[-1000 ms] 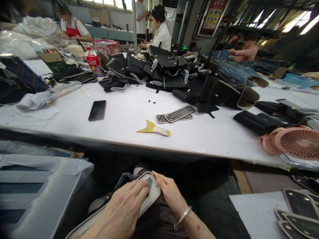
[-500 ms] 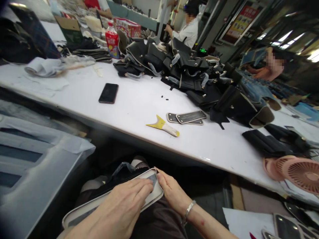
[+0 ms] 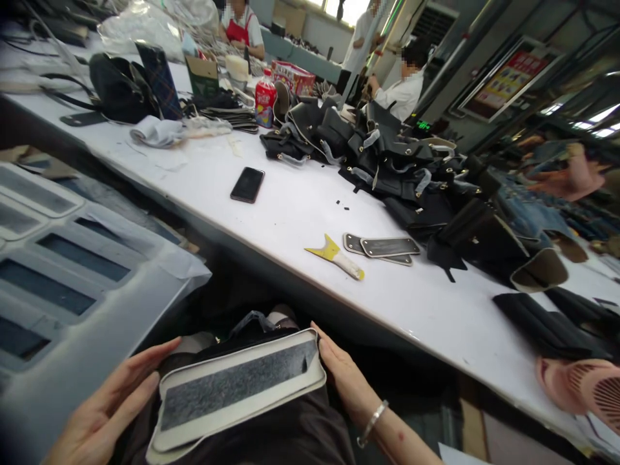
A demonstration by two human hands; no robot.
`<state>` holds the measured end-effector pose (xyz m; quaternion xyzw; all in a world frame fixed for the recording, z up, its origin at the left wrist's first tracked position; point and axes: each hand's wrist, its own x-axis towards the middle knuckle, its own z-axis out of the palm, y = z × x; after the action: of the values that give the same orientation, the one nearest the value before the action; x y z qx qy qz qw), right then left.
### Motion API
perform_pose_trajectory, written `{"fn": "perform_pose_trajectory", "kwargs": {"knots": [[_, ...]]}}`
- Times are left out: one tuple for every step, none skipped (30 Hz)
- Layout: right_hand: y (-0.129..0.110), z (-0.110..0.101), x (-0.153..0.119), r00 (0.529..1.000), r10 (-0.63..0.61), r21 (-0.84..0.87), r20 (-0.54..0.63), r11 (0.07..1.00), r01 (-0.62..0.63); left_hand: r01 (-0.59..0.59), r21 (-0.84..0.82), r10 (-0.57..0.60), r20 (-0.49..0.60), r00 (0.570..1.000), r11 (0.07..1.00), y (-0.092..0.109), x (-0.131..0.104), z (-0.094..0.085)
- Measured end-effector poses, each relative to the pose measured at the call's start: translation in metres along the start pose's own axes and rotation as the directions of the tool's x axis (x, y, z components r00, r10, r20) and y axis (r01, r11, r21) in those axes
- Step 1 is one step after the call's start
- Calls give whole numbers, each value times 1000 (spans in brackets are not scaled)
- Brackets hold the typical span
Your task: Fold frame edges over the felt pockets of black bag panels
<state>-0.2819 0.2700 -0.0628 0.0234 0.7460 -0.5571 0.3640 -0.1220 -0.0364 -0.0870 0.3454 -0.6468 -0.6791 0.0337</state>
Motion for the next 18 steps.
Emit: {"fn": "perform_pose_trajectory", "kwargs": {"knots": [[1, 0, 0, 1000, 18, 84, 21, 996, -20, 32, -95, -35, -24, 999, 995, -3, -7, 2], [1, 0, 0, 999, 26, 136, 38, 990, -31, 48, -178, -59, -59, 997, 983, -5, -13, 4], [2, -1, 0, 999, 16, 143, 43, 989, -22, 54, -237, -77, -92, 993, 970, -6, -18, 8], [4, -1, 1, 999, -11, 108, 36, 994, 7, 52, -274, -89, -125, 988, 960, -6, -22, 10], [5, -1, 2, 999, -47, 54, 20, 998, 46, 42, -284, -89, -154, 984, 958, -7, -24, 12], [6, -2, 3, 997, -83, -5, 7, 997, 83, 24, -269, -72, -172, 982, 963, -8, -25, 13], [7, -3, 4, 994, -112, -55, 1, 992, 112, -4, -224, -37, -176, 984, 975, -8, -24, 12], [7, -5, 5, 992, -129, -95, 9, 987, 129, -40, -147, 15, -169, 986, 988, -7, -22, 10], [6, -8, 7, 990, -137, -126, 30, 982, 139, -86, -40, 79, -155, 985, 996, -5, -20, 8], [5, -10, 8, 987, -149, -157, 54, 975, 156, -144, 85, 154, -133, 979, 986, -1, -18, 8], [1, -12, 9, 982, -177, -201, 68, 962, 187, -209, 214, 235, -101, 967, 954, 6, -16, 9], [-4, -13, 11, 972, -224, -261, 70, 936, 235, -278, 333, 314, -59, 948, 901, 14, -15, 12], [-10, -13, 12, 954, -293, -338, 68, 892, 299, -343, 433, 385, -11, 923, 834, 24, -14, 18], [-18, -12, 13, 921, -383, -430, 74, 821, 376, -399, 507, 439, 45, 897, 764, 35, -13, 27], [-26, -8, 14, 871, -481, -526, 104, 716, 458, -441, 559, 470, 100, 877, 703, 46, -13, 37], [-35, -3, 16, 808, -565, -610, 167, 585, 535, -469, 595, 486, 146, 862, 653, 56, -12, 48], [-44, 3, 18, 742, -618, -665, 260, 443, 601, -489, 621, 489, 188, 852, 613, 65, -11, 59], [-52, 10, 20, 681, -635, -688, 365, 308, 656, -497, 642, 479, 222, 849, 584, 72, -8, 69]]}}
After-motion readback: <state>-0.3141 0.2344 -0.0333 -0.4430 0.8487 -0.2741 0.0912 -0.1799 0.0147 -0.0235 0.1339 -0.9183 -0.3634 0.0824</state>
